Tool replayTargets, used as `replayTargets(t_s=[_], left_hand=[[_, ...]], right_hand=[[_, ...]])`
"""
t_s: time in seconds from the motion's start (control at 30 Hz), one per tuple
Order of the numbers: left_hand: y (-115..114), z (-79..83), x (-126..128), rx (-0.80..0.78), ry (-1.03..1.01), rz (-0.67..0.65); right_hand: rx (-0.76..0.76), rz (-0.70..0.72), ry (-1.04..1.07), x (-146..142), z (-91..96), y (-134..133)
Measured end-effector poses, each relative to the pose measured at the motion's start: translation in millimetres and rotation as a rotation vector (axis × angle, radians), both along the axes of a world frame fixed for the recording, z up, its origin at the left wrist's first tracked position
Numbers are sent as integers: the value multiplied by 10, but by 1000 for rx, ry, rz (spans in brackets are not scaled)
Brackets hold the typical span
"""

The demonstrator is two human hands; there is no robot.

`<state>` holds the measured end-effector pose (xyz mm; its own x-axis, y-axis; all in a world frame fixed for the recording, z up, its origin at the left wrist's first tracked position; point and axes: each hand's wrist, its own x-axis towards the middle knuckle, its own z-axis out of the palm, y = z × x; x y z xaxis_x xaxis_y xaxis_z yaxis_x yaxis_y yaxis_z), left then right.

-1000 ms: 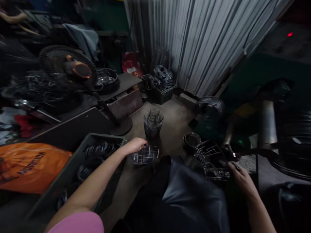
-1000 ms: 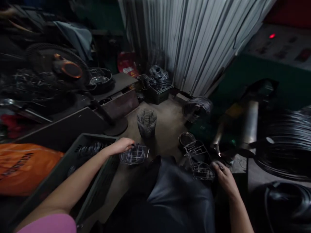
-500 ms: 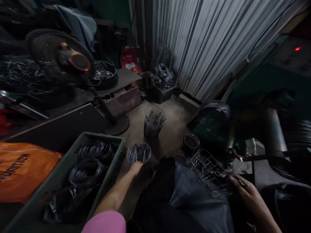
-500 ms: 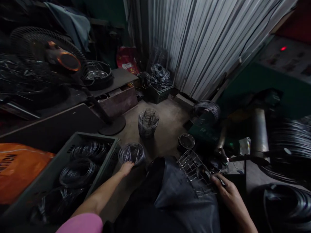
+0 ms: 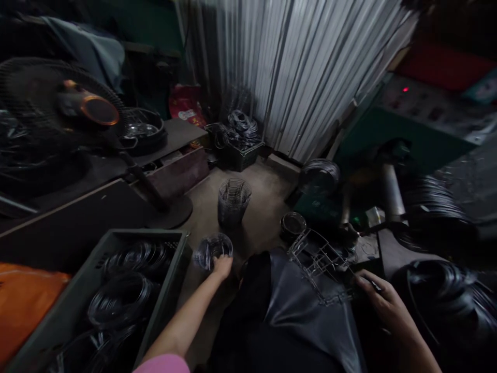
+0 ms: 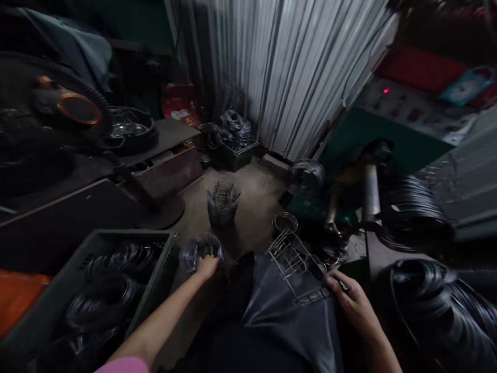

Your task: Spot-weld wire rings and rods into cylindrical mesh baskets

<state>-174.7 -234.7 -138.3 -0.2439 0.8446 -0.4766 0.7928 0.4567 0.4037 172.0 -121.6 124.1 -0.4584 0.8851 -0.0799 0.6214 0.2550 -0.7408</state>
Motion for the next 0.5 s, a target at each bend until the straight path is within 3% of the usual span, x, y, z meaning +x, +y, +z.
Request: replayTargets(t_s=[0.07,0.13,0.2,0.23,0.3,0.4,0.5], left_hand=[[182,210,262,117,-34,-11],[347,455,598,303,-175,-36],[463,684,943,565,-574,75],[508,774,1097,608,-737,97],[592,879,1355,549,-901,99],[722,854,1625,322,-857,-7],[808,699,1761,276,-760,-97]], right_hand=[[-62,-86,125,53,-104,-101],[-158,-257,279,107,-346,-218],[-302,-488,385,189,-691,-321],[-391,-553,386,249,-877,-360],[-485,-591,284,424,-1217,-409],[-345,-502,52,816,-1489,-395],[-37,-622,-40,1349,-1369,-183]])
